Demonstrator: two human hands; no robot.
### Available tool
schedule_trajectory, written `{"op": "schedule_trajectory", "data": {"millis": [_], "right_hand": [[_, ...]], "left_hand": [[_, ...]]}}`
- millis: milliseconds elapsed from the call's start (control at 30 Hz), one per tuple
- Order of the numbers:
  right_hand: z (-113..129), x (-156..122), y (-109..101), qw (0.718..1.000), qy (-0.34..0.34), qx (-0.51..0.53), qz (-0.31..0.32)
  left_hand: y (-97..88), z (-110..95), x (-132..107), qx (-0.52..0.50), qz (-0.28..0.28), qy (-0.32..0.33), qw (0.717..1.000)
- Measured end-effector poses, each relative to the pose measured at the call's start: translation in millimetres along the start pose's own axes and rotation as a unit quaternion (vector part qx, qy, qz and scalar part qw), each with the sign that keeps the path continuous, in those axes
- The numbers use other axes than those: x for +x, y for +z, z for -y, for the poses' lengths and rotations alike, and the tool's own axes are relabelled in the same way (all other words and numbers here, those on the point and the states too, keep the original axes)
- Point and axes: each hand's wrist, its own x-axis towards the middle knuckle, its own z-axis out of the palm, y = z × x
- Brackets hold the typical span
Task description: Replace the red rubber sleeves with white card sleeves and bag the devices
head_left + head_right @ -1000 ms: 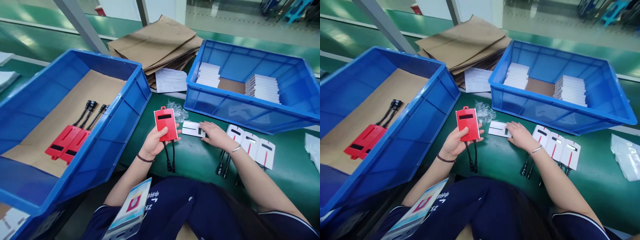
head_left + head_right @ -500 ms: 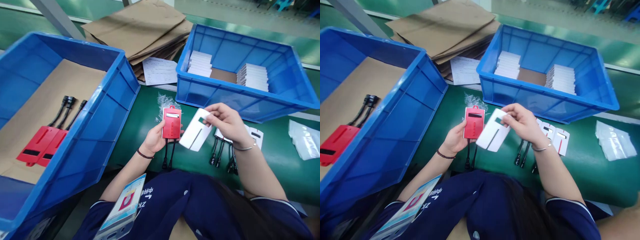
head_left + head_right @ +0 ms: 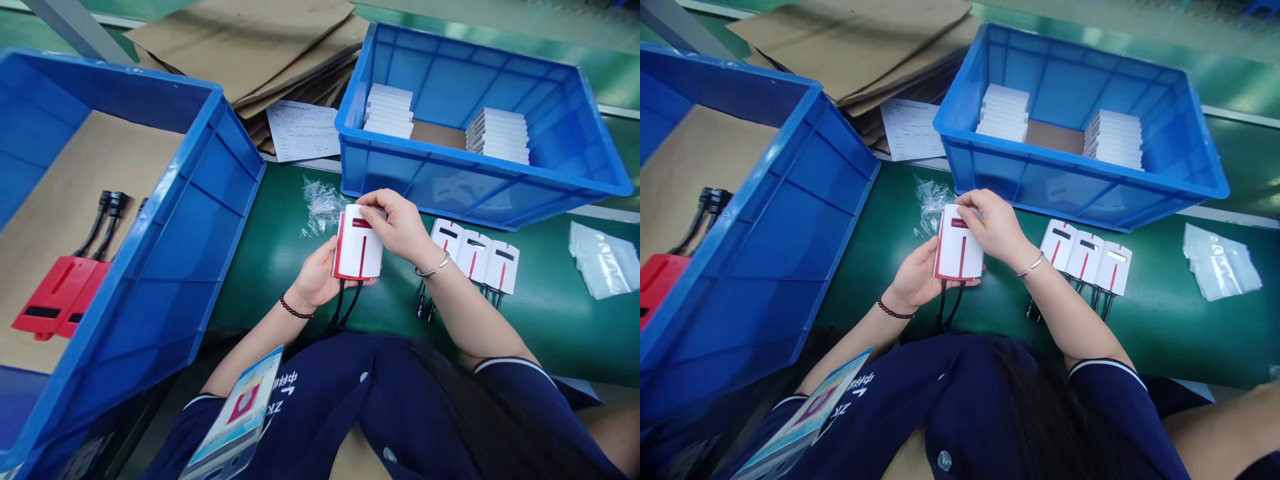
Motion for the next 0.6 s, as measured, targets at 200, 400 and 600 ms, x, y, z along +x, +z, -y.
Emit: {"op": "schedule_trajectory", "data": {"millis": [200, 400, 600], "right_hand": [[-2, -3, 14, 0.998, -0.017, -0.047, -0.040], [-4, -7, 19, 0.994, -0.034, -0.079, -0.072], [-4, -12, 23, 0.992, -0.035, -0.097, -0.069]], "left_hand": [[0.0, 2, 2, 0.007, 0.020, 0.002, 1.000], [4.6, 0, -2, 0.011, 0.016, -0.006, 1.000], [4.6, 0, -1, 0.008, 0.013, 0.007, 1.000]]}}
